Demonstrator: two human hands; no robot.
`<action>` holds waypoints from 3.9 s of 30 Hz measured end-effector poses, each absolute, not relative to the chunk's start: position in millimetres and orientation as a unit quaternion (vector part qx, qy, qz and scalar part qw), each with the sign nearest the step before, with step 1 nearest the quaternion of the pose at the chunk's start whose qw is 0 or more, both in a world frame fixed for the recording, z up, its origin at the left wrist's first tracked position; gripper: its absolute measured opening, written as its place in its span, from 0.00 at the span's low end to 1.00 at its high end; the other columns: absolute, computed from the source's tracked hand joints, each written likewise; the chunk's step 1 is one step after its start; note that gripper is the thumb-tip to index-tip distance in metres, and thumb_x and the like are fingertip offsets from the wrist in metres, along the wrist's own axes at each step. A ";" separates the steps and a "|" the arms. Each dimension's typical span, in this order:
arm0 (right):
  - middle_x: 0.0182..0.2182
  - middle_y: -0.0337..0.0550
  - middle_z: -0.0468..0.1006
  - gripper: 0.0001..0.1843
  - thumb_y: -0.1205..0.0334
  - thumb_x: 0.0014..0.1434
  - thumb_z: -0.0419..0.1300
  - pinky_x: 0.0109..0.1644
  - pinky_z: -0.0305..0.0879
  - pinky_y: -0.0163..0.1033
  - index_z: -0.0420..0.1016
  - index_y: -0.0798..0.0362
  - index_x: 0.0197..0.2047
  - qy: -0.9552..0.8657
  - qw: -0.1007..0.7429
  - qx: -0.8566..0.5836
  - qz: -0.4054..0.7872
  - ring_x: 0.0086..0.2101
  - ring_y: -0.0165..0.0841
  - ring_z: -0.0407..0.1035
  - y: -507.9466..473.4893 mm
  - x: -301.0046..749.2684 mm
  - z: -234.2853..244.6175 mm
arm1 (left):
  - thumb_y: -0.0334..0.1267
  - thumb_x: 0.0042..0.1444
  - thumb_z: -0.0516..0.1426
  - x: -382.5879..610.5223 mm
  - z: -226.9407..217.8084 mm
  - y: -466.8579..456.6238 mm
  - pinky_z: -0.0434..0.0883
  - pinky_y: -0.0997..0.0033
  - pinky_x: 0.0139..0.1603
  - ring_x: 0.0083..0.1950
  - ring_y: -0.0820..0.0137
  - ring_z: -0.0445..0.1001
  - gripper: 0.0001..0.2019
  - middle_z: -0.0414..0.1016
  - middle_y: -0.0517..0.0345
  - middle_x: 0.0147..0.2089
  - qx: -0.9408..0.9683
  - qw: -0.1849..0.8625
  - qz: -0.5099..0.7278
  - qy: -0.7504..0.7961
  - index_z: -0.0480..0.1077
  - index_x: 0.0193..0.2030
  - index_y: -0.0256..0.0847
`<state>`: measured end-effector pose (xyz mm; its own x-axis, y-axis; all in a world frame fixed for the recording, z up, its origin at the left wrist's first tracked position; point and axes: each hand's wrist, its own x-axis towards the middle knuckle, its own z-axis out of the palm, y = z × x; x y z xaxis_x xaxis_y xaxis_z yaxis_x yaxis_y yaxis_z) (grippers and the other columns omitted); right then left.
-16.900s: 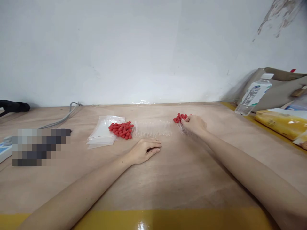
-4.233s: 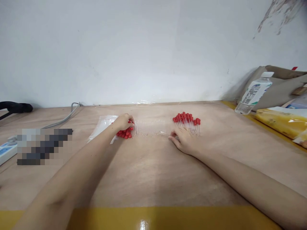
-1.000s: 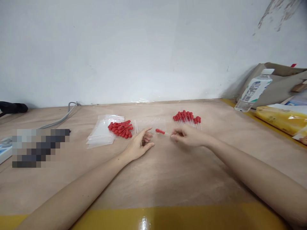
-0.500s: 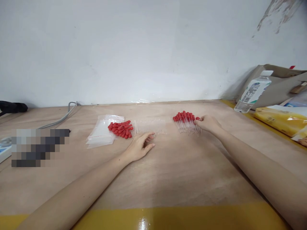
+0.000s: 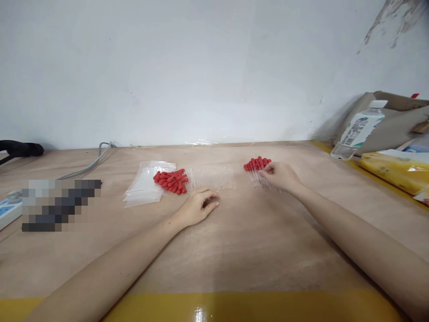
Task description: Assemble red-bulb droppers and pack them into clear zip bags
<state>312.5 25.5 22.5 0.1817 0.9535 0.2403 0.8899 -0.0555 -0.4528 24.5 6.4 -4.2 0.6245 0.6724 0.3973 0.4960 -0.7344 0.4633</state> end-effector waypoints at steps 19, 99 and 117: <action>0.38 0.59 0.75 0.14 0.61 0.51 0.55 0.33 0.63 0.37 0.75 0.61 0.38 -0.656 0.128 -0.731 0.137 0.38 0.43 0.71 67.6 223.9 20.9 | 0.38 0.56 0.54 21.8 4.1 9.5 0.67 0.71 0.35 0.33 0.70 0.70 0.07 0.72 0.54 0.34 0.865 0.098 0.329 0.365 0.70 0.32 0.38; 0.29 0.41 0.76 0.13 0.64 0.61 0.49 0.37 0.47 0.41 0.76 0.51 0.36 -0.861 0.292 -0.400 -0.117 0.26 0.29 0.63 -27.7 246.9 -13.9 | 0.44 0.55 0.55 29.8 -10.9 0.4 0.68 0.76 0.26 0.24 0.74 0.70 0.12 0.75 0.58 0.27 0.821 0.268 0.327 0.385 0.75 0.37 0.38; 0.26 0.39 0.72 0.15 0.60 0.64 0.46 0.38 0.51 0.37 0.72 0.54 0.34 -0.883 0.266 -0.387 0.025 0.27 0.28 0.62 -21.3 254.1 -5.3 | 0.40 0.53 0.58 29.7 -7.8 -0.9 0.69 0.77 0.27 0.25 0.75 0.72 0.09 0.76 0.58 0.28 0.809 0.324 0.333 0.360 0.75 0.36 0.36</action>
<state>254.1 -21.3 -5.3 -0.5590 0.6961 0.4505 0.6697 0.6994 -0.2496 29.7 -0.9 -7.8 0.5197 0.7978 0.3057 0.3657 -0.5311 0.7643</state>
